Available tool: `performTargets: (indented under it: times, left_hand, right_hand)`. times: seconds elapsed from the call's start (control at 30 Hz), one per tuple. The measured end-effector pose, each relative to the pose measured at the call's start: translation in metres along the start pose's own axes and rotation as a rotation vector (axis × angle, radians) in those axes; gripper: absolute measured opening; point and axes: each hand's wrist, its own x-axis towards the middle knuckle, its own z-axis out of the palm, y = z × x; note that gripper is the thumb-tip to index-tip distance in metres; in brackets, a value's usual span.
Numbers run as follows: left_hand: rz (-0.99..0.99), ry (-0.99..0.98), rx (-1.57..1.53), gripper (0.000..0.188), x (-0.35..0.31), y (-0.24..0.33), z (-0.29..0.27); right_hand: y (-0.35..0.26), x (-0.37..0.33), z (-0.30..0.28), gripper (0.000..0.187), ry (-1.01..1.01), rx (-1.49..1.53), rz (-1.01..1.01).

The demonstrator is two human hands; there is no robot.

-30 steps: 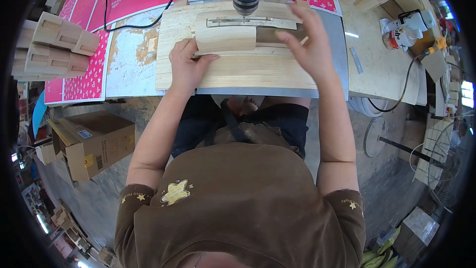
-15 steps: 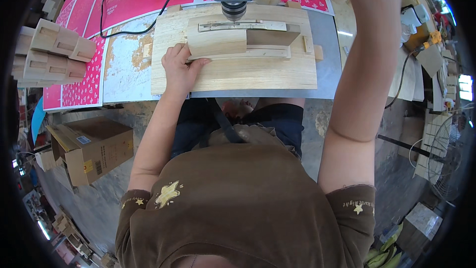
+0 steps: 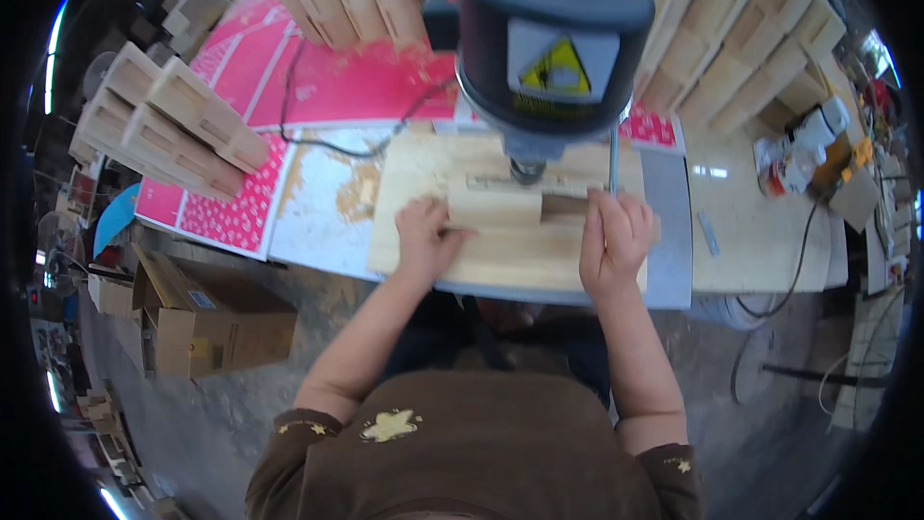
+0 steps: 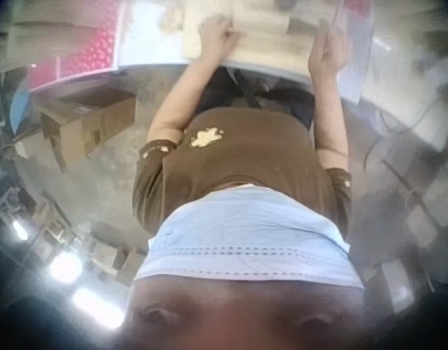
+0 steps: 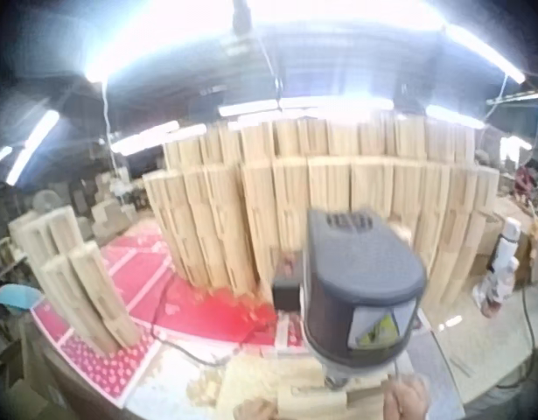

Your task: Drilling alignment holes into wooden cylindrical components using a drill press jig.

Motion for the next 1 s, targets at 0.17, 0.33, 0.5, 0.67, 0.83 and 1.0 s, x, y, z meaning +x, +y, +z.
performTargets:
  times: [0.17,0.33,0.5,0.67,0.83,1.0]
  left_hand:
    - [-0.015,-0.018,-0.015,0.057,-0.001,0.002,-0.002]
    - [-0.006,-0.059,-0.031,0.055,0.001,-0.001,-0.001]
    - [0.033,-0.119,-0.057,0.05,0.007,0.013,0.014]
    - [0.031,-0.119,-0.041,0.047,0.007,0.02,0.025]
    - [0.048,-0.126,-0.057,0.047,0.009,0.019,0.023]
    - [0.047,-0.095,-0.075,0.047,0.011,0.024,0.02]
  right_hand:
    - [-0.004,0.006,-0.006,0.015,0.051,0.008,-0.073]
    - [-0.028,0.079,-0.046,0.008,0.112,0.053,-0.073]
    - [-0.01,0.183,-0.026,0.032,0.066,0.001,0.181]
    - [0.013,0.178,-0.026,0.03,0.006,0.172,0.214]
    - [-0.029,0.102,-0.066,0.025,-0.085,0.06,0.22]
    - [-0.037,0.036,-0.042,0.02,-0.048,0.11,0.202]
